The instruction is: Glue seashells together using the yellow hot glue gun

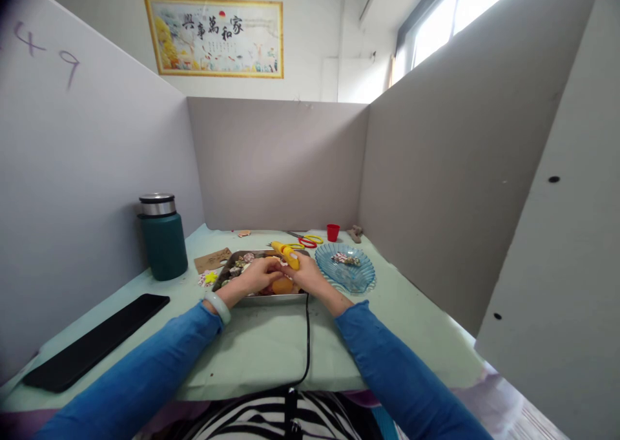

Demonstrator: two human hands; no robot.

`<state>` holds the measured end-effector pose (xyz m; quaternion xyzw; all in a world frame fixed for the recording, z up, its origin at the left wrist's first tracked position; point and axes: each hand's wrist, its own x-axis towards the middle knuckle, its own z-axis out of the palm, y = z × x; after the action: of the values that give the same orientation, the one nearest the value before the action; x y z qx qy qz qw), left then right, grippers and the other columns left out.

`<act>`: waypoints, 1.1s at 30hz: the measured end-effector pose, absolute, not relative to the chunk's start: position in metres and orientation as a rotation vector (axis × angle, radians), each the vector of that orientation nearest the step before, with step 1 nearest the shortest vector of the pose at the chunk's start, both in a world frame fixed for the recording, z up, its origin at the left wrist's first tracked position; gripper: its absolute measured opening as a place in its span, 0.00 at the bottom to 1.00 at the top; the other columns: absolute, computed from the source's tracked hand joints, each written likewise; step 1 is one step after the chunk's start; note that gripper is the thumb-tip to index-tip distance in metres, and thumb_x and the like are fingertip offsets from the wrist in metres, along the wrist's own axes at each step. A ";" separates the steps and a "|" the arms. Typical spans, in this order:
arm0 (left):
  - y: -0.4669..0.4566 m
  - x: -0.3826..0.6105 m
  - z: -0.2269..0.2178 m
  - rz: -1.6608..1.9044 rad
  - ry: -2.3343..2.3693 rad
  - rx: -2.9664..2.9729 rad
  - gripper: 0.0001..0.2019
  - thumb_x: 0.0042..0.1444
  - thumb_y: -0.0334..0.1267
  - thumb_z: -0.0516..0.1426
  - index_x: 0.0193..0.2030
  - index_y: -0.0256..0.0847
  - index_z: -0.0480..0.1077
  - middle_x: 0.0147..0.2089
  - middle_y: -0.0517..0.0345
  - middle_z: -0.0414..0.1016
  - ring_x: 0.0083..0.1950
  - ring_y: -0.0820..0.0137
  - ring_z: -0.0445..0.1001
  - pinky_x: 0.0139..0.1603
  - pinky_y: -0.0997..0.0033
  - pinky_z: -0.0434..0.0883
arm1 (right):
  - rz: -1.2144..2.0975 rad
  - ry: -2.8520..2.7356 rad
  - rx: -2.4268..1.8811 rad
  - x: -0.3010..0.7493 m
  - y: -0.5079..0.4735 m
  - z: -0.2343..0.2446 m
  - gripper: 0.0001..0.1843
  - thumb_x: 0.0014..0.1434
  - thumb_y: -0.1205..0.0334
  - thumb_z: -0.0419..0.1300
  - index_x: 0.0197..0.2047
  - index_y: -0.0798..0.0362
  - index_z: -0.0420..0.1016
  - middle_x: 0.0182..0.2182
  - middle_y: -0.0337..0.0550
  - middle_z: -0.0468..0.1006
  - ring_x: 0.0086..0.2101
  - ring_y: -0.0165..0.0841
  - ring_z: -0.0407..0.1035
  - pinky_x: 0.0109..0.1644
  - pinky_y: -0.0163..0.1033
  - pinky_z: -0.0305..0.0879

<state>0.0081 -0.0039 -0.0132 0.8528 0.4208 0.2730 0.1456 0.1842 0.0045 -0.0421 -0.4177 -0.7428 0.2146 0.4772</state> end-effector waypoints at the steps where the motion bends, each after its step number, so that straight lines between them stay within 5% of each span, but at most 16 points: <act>1: -0.004 0.008 -0.013 0.793 1.216 2.458 0.08 0.54 0.37 0.56 0.33 0.36 0.73 0.34 0.54 0.77 0.35 0.67 0.72 0.36 0.72 0.65 | 0.525 -1.817 -1.020 0.184 0.005 -0.042 0.16 0.53 0.53 0.62 0.41 0.54 0.76 0.35 0.42 0.79 0.35 0.35 0.70 0.38 0.37 0.66; 33: -0.001 0.008 -0.015 0.797 1.164 2.429 0.07 0.54 0.36 0.55 0.32 0.36 0.73 0.33 0.53 0.77 0.34 0.68 0.73 0.36 0.72 0.67 | 0.557 -1.847 -1.019 0.184 0.003 -0.040 0.18 0.53 0.52 0.63 0.43 0.55 0.76 0.36 0.43 0.79 0.36 0.36 0.71 0.40 0.39 0.67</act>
<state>0.0078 -0.0010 -0.0147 0.8527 0.4089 0.2798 0.1656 0.1843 0.0032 -0.0400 -0.4142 -0.7510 0.2264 0.4616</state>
